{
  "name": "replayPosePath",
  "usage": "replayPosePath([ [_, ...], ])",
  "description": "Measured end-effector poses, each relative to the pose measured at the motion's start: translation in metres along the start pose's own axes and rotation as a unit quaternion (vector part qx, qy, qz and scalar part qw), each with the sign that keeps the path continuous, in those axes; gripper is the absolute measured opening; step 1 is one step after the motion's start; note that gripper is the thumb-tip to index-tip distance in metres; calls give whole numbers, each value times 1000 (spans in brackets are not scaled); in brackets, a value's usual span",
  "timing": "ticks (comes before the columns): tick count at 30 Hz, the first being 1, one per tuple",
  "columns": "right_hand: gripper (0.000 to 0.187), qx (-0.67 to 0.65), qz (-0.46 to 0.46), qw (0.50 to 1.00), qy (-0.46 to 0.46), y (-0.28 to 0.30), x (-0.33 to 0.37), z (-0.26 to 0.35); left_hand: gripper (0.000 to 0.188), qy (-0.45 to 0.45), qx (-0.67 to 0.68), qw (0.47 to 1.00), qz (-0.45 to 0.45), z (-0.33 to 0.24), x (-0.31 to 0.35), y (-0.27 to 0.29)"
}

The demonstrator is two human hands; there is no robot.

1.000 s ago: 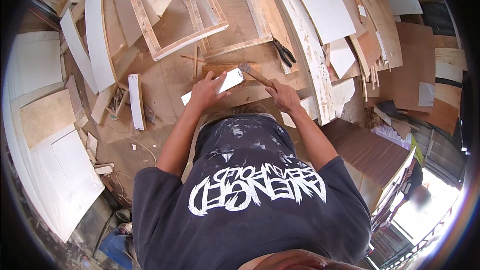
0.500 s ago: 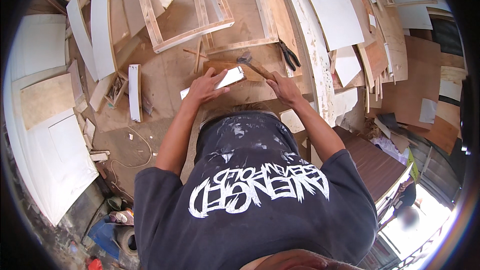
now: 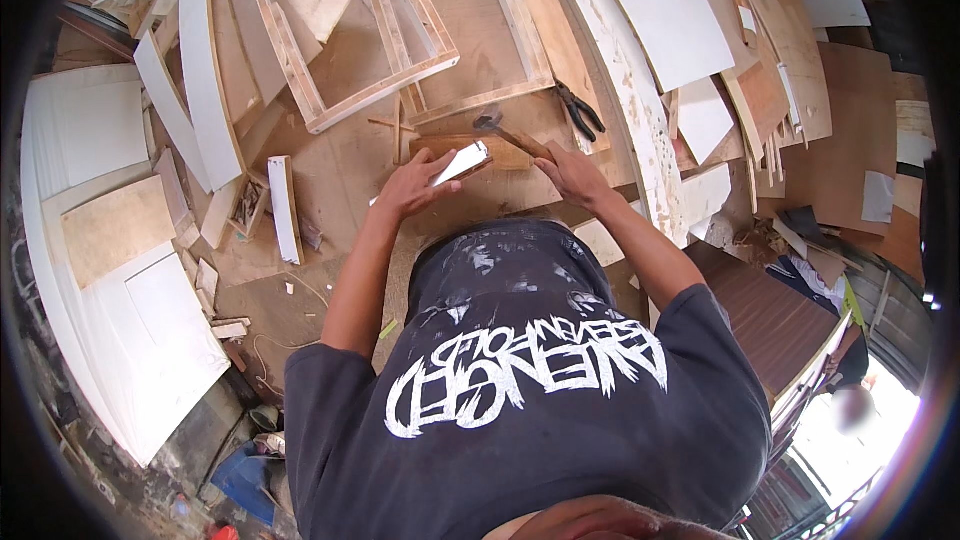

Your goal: The person hammers nails into wooden boards and uses pliers to pull out a nail while assembling a wooden frame.

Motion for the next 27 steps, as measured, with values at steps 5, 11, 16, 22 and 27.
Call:
replayPosePath([
  [5, 41, 7, 3, 999, 34, -5, -2, 0, 84, 8, -12, 1000, 3, -1, -3, 0],
  [11, 42, -24, -15, 1000, 3, 12, -5, 9, 84, 2, 3, 1000, 5, 1, -2, 0],
  [16, 44, 6, 2, 1000, -2, 19, -10, 14, 80, 9, -1, 1000, -11, -1, 3, 0],
  [22, 44, 88, 18, 994, 59, 20, -21, 19, 78, 13, -14, 1000, -19, 4, -1, 0],
  [27, 43, 134, 55, 988, 58, 37, -17, 46, 75, 36, -45, 998, -24, -5, 2, 5],
])
Point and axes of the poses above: each hand's wrist, its own x-axis away from the middle knuckle, its own y-axis out of the back of the hand, z = x × y, the point moved 10 cm from there along -x, towards the middle knuckle, and after that the axes turned 2 degrees about y, right-handed, at the moved point
